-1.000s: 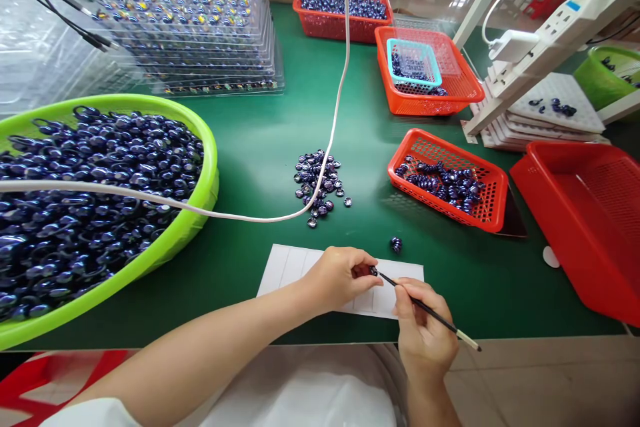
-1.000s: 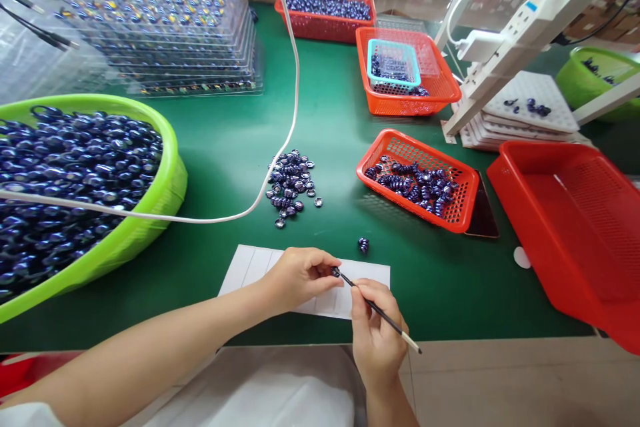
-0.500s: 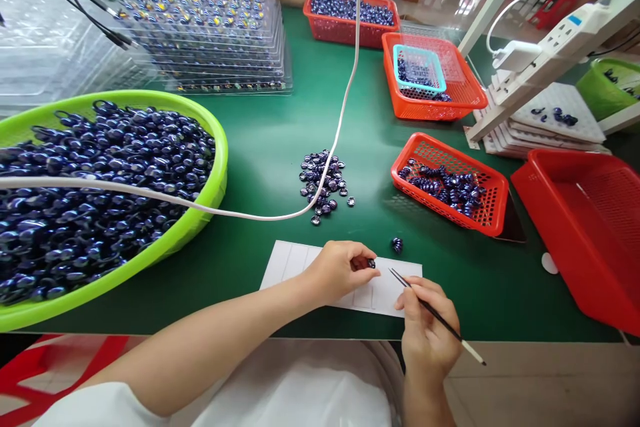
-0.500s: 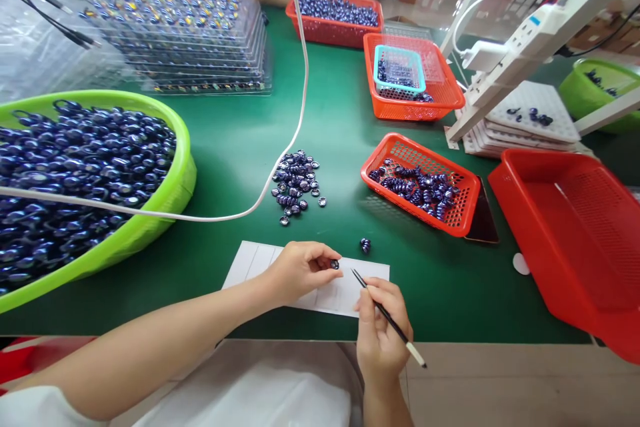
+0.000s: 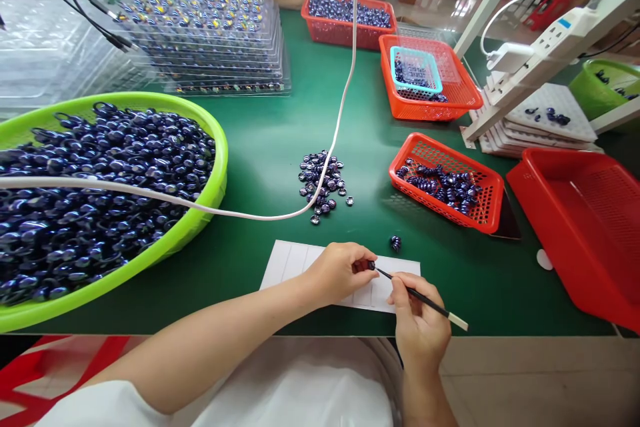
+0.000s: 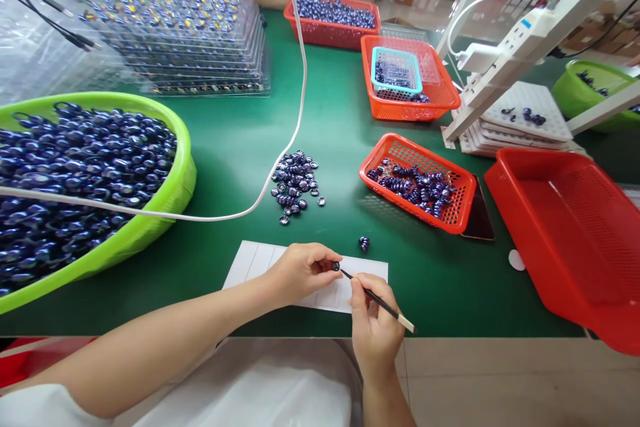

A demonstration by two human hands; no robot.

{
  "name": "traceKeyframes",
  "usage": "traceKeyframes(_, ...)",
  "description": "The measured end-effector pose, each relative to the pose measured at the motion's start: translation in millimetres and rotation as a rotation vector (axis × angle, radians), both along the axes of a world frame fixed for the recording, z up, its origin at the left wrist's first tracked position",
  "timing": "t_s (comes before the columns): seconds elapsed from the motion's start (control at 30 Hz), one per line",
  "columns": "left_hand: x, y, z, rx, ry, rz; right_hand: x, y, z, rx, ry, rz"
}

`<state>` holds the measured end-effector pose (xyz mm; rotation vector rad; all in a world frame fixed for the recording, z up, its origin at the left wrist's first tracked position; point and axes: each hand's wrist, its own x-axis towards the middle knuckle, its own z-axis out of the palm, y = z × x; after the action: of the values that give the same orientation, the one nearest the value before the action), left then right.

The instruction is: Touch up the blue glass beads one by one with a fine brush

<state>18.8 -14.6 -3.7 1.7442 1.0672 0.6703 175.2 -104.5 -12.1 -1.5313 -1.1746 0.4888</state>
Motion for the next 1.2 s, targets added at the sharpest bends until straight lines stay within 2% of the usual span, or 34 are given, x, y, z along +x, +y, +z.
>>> traceKeyframes(0.2, 1, 0, 1.2, -0.010, 0.026, -0.007, 0, 0, 3.9, 0.014, -0.012, -0.009)
traceKeyframes(0.47, 2, -1, 0.6, 0.031, 0.008, -0.039, 2, 0, -2.5, 0.027, -0.003, 0.008)
traceKeyframes(0.6, 0, 0, 4.8, 0.071, 0.043, -0.071, 3, 0, -3.2, 0.089, 0.088, 0.000)
traceKeyframes(0.7, -14, 11, 15.8, 0.228, 0.187, -0.034, 5, -2, -0.4, 0.124, 0.185, -0.027)
traceKeyframes(0.87, -49, 32, 40.4, 0.448, 0.693, 0.188, 15, -8, 3.0, 0.153, 0.296, -0.080)
traceKeyframes(0.93, -51, 34, 45.7, 0.498, 0.761, 0.241, 19, -8, 1.8, 0.171, 0.309, -0.104)
traceKeyframes(0.97, -47, 33, 46.8, 0.526, 0.742, 0.233, 21, -7, 0.7, 0.177, 0.313, -0.120)
traceKeyframes(1.03, -31, 30, 45.9, 0.586, 0.644, 0.135, 23, -4, -2.2, 0.181, 0.325, -0.155)
traceKeyframes(1.2, 23, 30, 28.7, 0.649, 0.384, -0.301, 23, 0, -6.9, 0.193, 0.380, -0.205)
